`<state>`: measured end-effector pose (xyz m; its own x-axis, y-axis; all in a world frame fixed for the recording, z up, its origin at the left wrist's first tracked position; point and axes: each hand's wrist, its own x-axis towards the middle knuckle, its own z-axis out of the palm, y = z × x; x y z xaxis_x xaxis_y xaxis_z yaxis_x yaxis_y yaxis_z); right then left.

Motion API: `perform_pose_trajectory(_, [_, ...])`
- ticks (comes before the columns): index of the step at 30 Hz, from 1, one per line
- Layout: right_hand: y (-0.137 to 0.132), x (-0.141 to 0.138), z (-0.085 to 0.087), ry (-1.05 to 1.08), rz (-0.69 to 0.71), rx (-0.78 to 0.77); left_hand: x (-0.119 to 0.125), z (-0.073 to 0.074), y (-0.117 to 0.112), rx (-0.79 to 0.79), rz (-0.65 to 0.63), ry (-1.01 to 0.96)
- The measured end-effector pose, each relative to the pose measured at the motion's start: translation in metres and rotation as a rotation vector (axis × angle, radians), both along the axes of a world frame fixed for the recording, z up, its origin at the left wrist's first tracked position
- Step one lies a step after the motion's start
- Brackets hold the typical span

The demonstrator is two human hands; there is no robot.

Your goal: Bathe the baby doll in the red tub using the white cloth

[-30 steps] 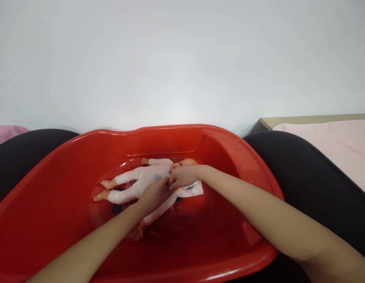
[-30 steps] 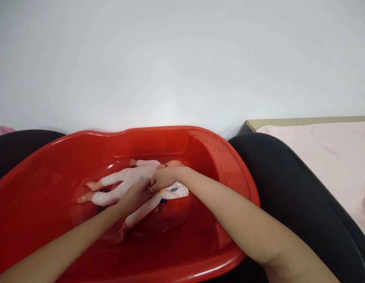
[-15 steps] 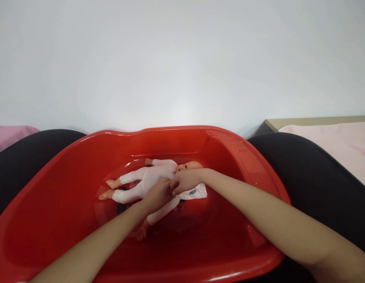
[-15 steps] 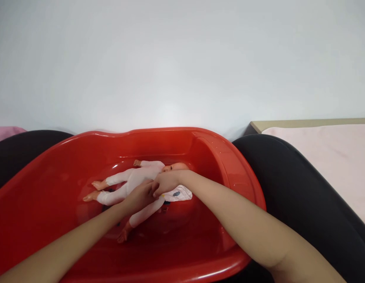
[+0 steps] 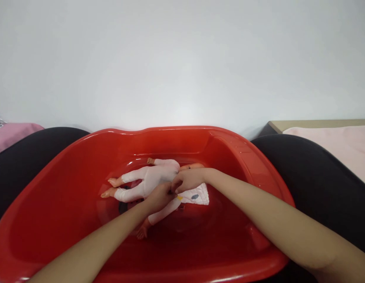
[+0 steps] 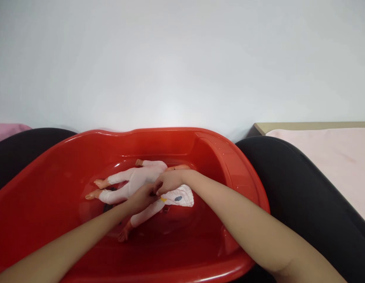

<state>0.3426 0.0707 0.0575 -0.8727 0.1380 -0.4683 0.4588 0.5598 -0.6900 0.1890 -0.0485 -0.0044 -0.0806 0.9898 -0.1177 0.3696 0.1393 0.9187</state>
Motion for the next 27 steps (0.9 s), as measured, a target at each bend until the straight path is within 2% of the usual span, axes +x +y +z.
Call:
perform_pose_trajectory(2, [0.002,0.002,0.002,0.013,-0.041,-0.006,-0.002,0.001,-0.001,0.01,-0.151,0.005])
perform_pose_trajectory(3, [0.003,0.003,0.004,0.03,-0.084,0.006,-0.003,0.002,-0.001,0.023,-0.176,0.009])
perform_pose_trajectory(5, [0.006,0.005,0.009,0.091,-0.189,0.052,-0.004,0.004,0.0,0.047,-0.092,0.017])
perform_pose_trajectory(8, [0.011,0.009,0.014,0.212,-0.266,0.085,-0.01,0.009,0.006,0.092,0.131,0.1])
perform_pose_trajectory(13, [0.017,0.012,0.014,0.217,-0.274,0.11,-0.028,0.028,0.019,0.217,0.456,0.206])
perform_pose_trajectory(16, [0.02,0.013,0.007,0.115,-0.214,0.256,-0.033,0.035,0.022,0.241,0.614,0.152])
perform_pose_trajectory(18, [0.023,0.015,0.001,0.015,-0.198,0.362,-0.032,0.035,0.021,0.225,0.632,0.1])
perform_pose_trajectory(21, [0.026,0.018,-0.006,-0.098,-0.187,0.365,-0.029,0.033,0.021,0.215,0.604,0.028])
perform_pose_trajectory(27, [0.026,0.019,-0.013,-0.113,-0.149,0.444,-0.034,0.029,0.027,0.249,0.652,-0.12])
